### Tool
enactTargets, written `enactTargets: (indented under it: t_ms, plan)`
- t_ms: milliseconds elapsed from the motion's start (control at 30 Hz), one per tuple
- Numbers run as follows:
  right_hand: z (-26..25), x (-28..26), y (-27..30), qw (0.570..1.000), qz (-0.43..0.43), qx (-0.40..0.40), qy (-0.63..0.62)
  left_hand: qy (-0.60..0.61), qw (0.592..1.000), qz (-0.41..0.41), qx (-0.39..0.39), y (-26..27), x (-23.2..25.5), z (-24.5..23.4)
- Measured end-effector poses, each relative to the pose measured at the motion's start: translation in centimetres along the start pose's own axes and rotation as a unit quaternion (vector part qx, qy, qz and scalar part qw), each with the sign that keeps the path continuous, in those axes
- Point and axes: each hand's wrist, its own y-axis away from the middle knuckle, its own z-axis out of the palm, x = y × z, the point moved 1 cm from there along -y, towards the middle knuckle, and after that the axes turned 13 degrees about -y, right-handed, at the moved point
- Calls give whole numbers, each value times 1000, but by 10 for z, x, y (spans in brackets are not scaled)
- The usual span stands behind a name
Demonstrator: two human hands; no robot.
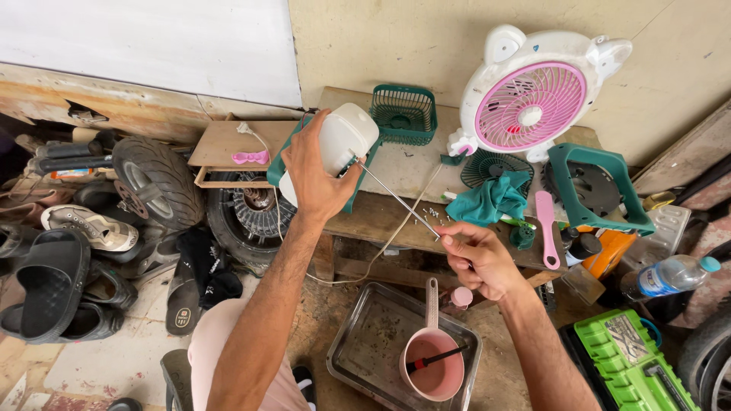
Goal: The person uses a screwdriver to tighten screws on a white plastic electrical component with exposed wiring. They repeatedly adjust the component's position and apply torque to multiple screw terminals throughout the clip.
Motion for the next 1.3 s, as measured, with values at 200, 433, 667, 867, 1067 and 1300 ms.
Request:
enactTargets:
  t_ms: [200, 433, 667, 867, 1067, 1300]
  plan:
    - [9, -8, 4, 990, -96, 2, 105, -5, 1000, 2, 3, -2, 3, -1]
    - [38, -6, 22, 346, -645, 56, 679, -22, 998, -59, 12, -5, 4, 5]
    - [24, 12, 14, 529, -544, 28, 651, 21, 999, -30, 6, 2, 3, 5]
    - [10, 23, 2, 958, -233, -40, 162, 21, 1000, -14, 7, 0, -2, -1]
    - [-4, 3, -4, 998, 37, -6, -52, 42, 999, 18, 18, 4, 0, -7]
    - [32, -1, 14, 672, -531, -21, 516, 35, 997, -45, 46, 1, 3, 6]
